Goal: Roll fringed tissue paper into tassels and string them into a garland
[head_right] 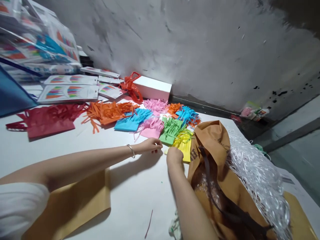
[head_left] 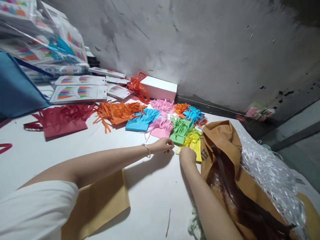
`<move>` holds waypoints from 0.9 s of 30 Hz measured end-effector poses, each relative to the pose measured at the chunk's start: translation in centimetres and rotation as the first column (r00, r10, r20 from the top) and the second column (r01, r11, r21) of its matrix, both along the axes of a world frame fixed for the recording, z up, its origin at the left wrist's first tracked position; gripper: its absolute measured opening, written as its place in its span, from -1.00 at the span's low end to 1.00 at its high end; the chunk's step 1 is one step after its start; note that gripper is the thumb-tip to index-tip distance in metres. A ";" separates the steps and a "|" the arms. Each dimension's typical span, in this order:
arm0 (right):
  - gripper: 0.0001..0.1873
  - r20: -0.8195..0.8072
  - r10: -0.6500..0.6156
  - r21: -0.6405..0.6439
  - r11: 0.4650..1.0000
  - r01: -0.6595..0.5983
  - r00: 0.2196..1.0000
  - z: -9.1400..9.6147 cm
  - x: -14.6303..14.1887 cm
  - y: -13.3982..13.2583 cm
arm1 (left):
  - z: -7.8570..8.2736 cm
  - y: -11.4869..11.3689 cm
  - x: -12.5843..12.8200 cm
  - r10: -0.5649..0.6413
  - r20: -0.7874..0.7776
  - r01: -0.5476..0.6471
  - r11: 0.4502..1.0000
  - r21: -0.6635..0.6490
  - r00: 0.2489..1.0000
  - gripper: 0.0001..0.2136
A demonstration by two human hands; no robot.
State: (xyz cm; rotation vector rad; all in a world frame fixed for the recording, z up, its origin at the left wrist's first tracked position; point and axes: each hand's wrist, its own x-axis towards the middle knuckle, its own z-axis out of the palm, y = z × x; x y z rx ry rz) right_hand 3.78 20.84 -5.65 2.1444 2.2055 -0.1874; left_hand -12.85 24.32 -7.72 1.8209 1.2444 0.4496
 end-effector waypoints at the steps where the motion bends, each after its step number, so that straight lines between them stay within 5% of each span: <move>1: -0.61 -0.014 -0.028 0.007 1.000 0.028 1.000 -0.1 0.3 -0.3 | -0.1 -0.1 -0.2 -0.007 0.012 0.008 1.000 -0.019 1.000 -0.74; 13: -0.73 -0.443 -0.246 0.153 0.927 0.343 0.862 -1.8 7.1 -2.5 | 0.3 -0.8 2.9 -0.196 0.032 0.196 0.980 -0.021 0.980 -0.85; 22: -0.71 -0.769 -0.154 0.064 0.947 0.314 0.621 -5.2 8.7 -2.4 | 0.2 0.0 6.6 -0.188 -0.066 0.189 0.982 0.004 0.980 -0.73; 27: -0.73 -0.755 -0.100 0.134 0.944 0.303 0.648 -4.6 9.4 -3.2 | -0.5 0.3 6.8 -0.163 -0.114 0.165 0.986 0.001 0.980 -0.72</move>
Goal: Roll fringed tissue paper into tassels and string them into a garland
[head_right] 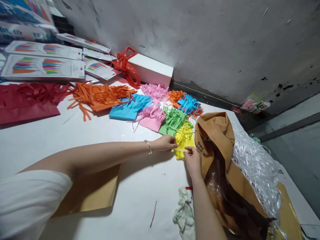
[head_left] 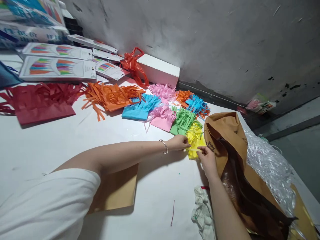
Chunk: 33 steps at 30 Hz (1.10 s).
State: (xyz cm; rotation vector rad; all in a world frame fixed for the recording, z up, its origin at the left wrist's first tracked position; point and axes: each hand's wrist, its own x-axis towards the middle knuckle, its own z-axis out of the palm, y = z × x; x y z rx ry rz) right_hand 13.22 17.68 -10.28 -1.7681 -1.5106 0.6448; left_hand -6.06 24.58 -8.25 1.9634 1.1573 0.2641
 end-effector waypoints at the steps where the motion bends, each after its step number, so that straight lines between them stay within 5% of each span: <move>1: -0.75 0.033 -0.006 0.027 1.000 0.005 0.999 0.3 0.0 -0.2 | -0.1 0.0 0.0 0.004 -0.008 -0.004 1.000 0.006 1.000 -0.72; 12: -0.51 0.281 0.020 0.163 0.984 -0.069 0.959 0.9 -3.0 0.3 | -0.8 0.0 0.1 0.003 -0.038 -0.001 0.999 0.052 0.999 -0.71; 20: -0.37 0.384 -0.056 0.230 0.973 -0.036 0.922 1.5 -2.3 0.1 | -1.0 -0.1 -0.2 0.006 0.005 -0.006 0.999 0.053 1.000 -0.73; 26: -0.68 0.466 0.062 0.211 0.961 -0.178 0.883 1.4 -2.4 -0.4 | -1.2 0.0 -0.4 -0.013 0.039 0.012 0.999 0.039 0.999 -0.73; 33: -0.91 0.460 0.038 0.212 0.965 -0.151 0.887 0.6 -1.7 0.8 | -1.3 -0.1 -0.6 -0.027 0.072 0.023 0.999 0.049 0.997 -0.74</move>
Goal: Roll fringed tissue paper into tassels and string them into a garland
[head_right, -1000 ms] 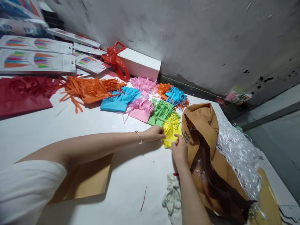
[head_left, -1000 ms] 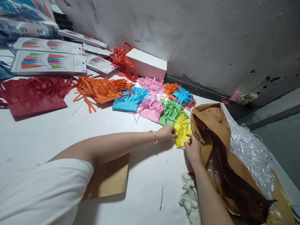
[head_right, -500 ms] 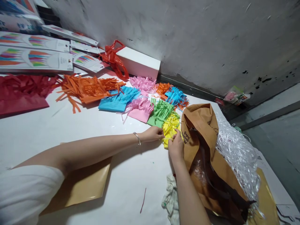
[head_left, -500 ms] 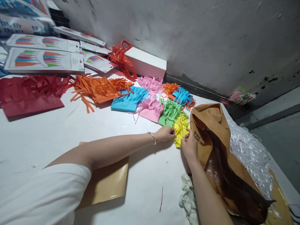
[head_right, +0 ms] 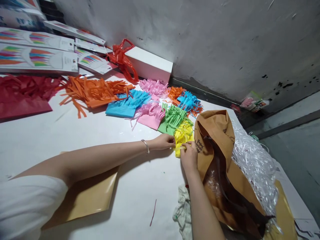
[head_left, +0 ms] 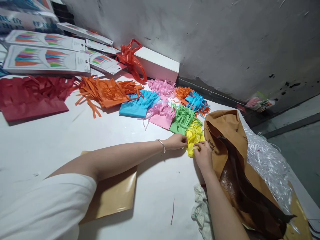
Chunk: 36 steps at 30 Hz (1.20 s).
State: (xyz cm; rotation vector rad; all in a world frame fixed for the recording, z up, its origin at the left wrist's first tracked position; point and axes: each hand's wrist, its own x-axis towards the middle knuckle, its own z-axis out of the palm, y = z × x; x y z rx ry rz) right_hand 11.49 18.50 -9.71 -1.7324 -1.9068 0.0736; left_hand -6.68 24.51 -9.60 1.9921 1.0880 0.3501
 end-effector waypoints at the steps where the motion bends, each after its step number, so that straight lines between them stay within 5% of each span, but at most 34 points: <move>1: -0.92 0.000 0.005 -0.009 1.000 -0.005 1.000 -0.1 -0.1 0.1 | -0.1 0.0 0.0 -0.001 0.004 0.001 1.000 0.000 1.000 -0.74; 13: -0.69 -0.057 -0.026 -0.139 0.990 0.018 0.998 -1.6 -0.5 2.1 | -0.1 0.2 -0.3 0.017 0.009 -0.017 1.000 -0.017 1.000 -0.75; 36: -0.67 -0.147 -0.041 -0.187 0.982 0.013 0.988 -2.3 -0.2 2.4 | -0.3 0.1 -0.3 0.023 0.039 -0.022 1.000 -0.019 0.999 -0.75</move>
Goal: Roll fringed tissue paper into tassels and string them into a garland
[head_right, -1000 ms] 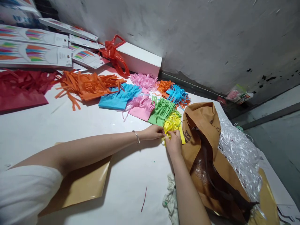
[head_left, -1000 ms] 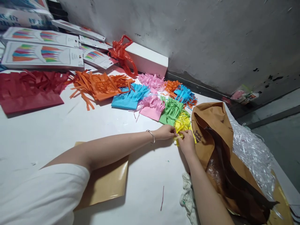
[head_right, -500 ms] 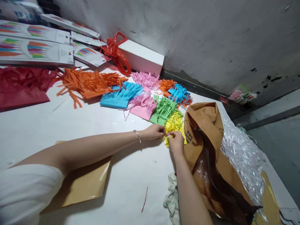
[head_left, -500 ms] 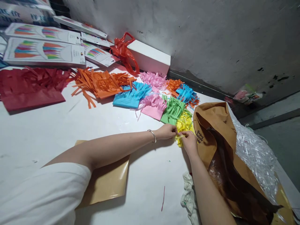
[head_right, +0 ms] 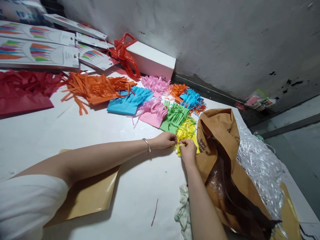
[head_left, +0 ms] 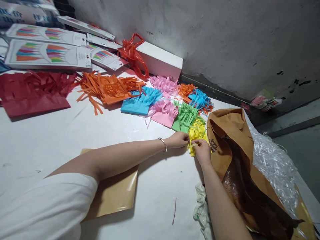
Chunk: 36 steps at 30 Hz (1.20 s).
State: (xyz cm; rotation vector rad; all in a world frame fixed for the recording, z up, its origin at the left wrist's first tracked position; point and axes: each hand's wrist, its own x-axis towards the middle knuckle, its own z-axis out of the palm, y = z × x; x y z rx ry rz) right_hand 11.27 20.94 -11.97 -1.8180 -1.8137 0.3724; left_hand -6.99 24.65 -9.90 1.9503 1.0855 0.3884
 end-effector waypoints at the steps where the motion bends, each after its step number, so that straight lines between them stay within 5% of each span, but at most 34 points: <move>1: -0.68 0.001 0.001 0.005 1.000 -0.001 1.000 0.0 0.0 0.0 | 0.0 0.0 0.0 0.004 0.006 -0.004 1.000 0.000 1.000 -0.75; 8: -0.70 0.029 0.048 0.059 0.997 -0.049 0.998 1.7 -0.3 -1.9 | 0.1 0.0 -0.2 0.016 0.069 -0.015 1.000 -0.003 0.997 -0.81; 17: -0.72 0.032 -0.007 0.180 0.984 0.001 0.999 3.0 0.2 -3.8 | 0.6 -1.8 -0.7 -0.139 0.247 0.126 0.990 0.068 0.959 -0.76; 25: -0.54 0.197 -0.027 0.239 0.971 -0.022 0.980 3.8 0.2 -5.0 | -0.8 -0.4 -0.5 0.224 0.437 -0.197 0.975 -0.108 0.871 -0.83; 30: -0.74 0.311 0.075 0.202 0.969 -0.143 0.947 4.1 -1.4 -5.3 | -0.9 -0.2 0.0 0.414 0.538 -0.323 0.910 -0.259 0.734 -0.80; 36: -0.67 0.335 0.051 0.126 0.987 -0.098 0.941 2.3 -3.8 -3.6 | -0.9 -0.2 -0.1 0.482 0.598 -0.363 0.876 -0.318 0.640 -0.81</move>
